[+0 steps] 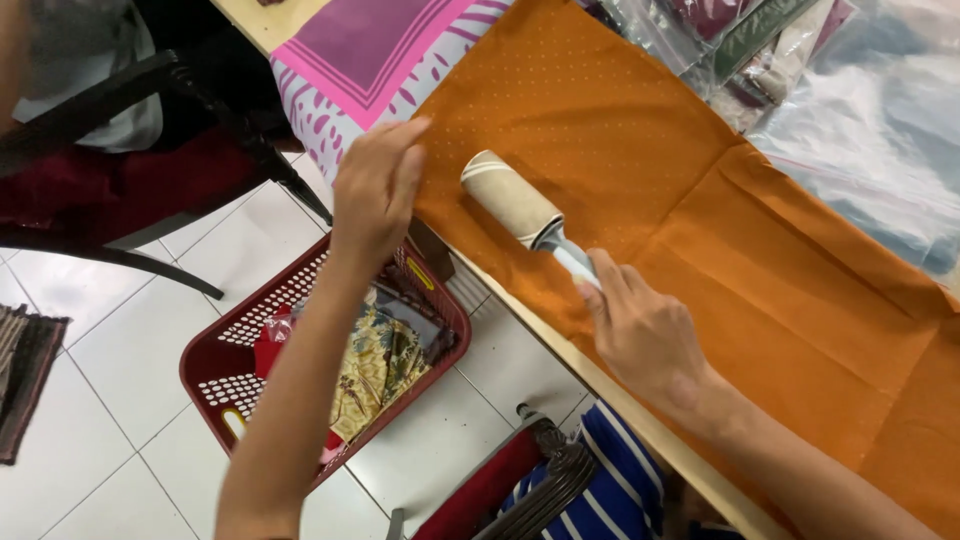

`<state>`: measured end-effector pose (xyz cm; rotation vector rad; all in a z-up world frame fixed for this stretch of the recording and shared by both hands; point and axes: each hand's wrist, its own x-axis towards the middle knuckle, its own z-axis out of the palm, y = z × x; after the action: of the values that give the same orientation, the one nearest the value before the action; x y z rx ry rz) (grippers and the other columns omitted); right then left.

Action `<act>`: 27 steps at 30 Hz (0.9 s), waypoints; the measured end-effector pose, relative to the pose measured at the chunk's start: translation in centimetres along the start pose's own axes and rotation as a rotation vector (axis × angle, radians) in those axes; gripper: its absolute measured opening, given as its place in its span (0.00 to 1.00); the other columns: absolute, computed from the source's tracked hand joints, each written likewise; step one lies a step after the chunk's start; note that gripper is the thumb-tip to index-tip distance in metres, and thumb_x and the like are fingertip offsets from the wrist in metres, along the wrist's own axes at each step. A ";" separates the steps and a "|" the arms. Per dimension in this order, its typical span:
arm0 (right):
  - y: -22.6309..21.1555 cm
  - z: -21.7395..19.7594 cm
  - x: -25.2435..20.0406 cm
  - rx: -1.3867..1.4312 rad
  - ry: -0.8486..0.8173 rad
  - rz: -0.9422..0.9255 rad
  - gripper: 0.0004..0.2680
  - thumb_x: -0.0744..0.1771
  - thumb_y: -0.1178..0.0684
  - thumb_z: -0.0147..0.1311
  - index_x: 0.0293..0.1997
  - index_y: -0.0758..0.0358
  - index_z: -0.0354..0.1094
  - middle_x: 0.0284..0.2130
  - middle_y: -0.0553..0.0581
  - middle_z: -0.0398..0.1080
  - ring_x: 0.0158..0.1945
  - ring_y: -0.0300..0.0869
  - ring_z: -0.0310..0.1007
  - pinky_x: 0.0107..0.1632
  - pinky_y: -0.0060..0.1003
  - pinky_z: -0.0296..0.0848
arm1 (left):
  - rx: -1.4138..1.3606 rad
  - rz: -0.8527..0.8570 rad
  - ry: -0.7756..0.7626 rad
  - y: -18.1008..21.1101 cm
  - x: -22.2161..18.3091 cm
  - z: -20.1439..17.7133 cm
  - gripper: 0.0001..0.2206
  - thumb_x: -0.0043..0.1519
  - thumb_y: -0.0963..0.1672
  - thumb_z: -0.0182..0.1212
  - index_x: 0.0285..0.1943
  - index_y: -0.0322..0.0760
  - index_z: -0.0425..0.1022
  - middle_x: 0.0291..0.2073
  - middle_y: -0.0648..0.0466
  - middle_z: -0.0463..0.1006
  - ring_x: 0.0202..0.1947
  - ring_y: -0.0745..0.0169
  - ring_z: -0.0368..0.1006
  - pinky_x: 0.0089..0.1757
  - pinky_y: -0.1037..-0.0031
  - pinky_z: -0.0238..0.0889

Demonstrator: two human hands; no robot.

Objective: Using a lint roller to clean a piece of orange fabric on a work table.

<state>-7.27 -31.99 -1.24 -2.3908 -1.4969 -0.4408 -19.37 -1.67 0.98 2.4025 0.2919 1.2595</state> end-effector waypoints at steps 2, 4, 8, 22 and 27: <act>-1.2 -1.3 0.7 0.117 -0.070 -0.041 0.16 0.73 0.44 0.35 0.64 0.61 0.61 0.30 0.55 0.68 0.20 0.46 0.66 0.20 0.40 0.68 | 0.164 0.031 -0.263 -3.2 1.6 0.6 0.18 0.76 0.50 0.45 0.69 0.44 0.71 0.61 0.52 0.74 0.65 0.45 0.63 0.60 0.50 0.56; -2.0 -1.8 0.4 0.232 -0.139 -0.079 0.15 0.73 0.48 0.35 0.63 0.67 0.57 0.27 0.57 0.67 0.12 0.38 0.54 0.10 0.32 0.58 | 0.325 0.066 -0.528 -5.9 2.3 1.6 0.21 0.75 0.52 0.42 0.75 0.49 0.66 0.71 0.56 0.68 0.72 0.42 0.53 0.61 0.42 0.51; -2.9 -2.6 -0.8 0.196 -0.148 -0.243 0.13 0.73 0.49 0.41 0.62 0.64 0.60 0.25 0.51 0.64 0.13 0.35 0.56 0.11 0.30 0.58 | 0.583 0.300 -0.497 -8.1 2.4 3.0 0.22 0.76 0.54 0.41 0.76 0.53 0.68 0.70 0.61 0.71 0.73 0.41 0.51 0.58 0.50 0.52; 1.4 -2.2 0.3 0.547 -0.319 0.003 0.18 0.72 0.45 0.32 0.61 0.67 0.64 0.35 0.58 0.77 0.22 0.42 0.73 0.20 0.35 0.73 | 0.564 0.309 -0.507 -8.4 2.0 2.9 0.22 0.77 0.53 0.39 0.78 0.53 0.65 0.72 0.61 0.68 0.74 0.41 0.49 0.61 0.52 0.49; 3.3 -3.2 0.7 0.274 -0.271 0.227 0.10 0.73 0.45 0.37 0.44 0.57 0.62 0.30 0.56 0.69 0.32 0.56 0.71 0.33 0.55 0.66 | 0.539 0.277 -0.520 -8.3 2.0 2.8 0.22 0.77 0.54 0.38 0.78 0.54 0.65 0.72 0.61 0.68 0.75 0.42 0.46 0.62 0.52 0.46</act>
<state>-4.29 -34.09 1.71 -2.4265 -1.2663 0.1369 -15.85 5.78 -2.74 3.2159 0.1540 0.6531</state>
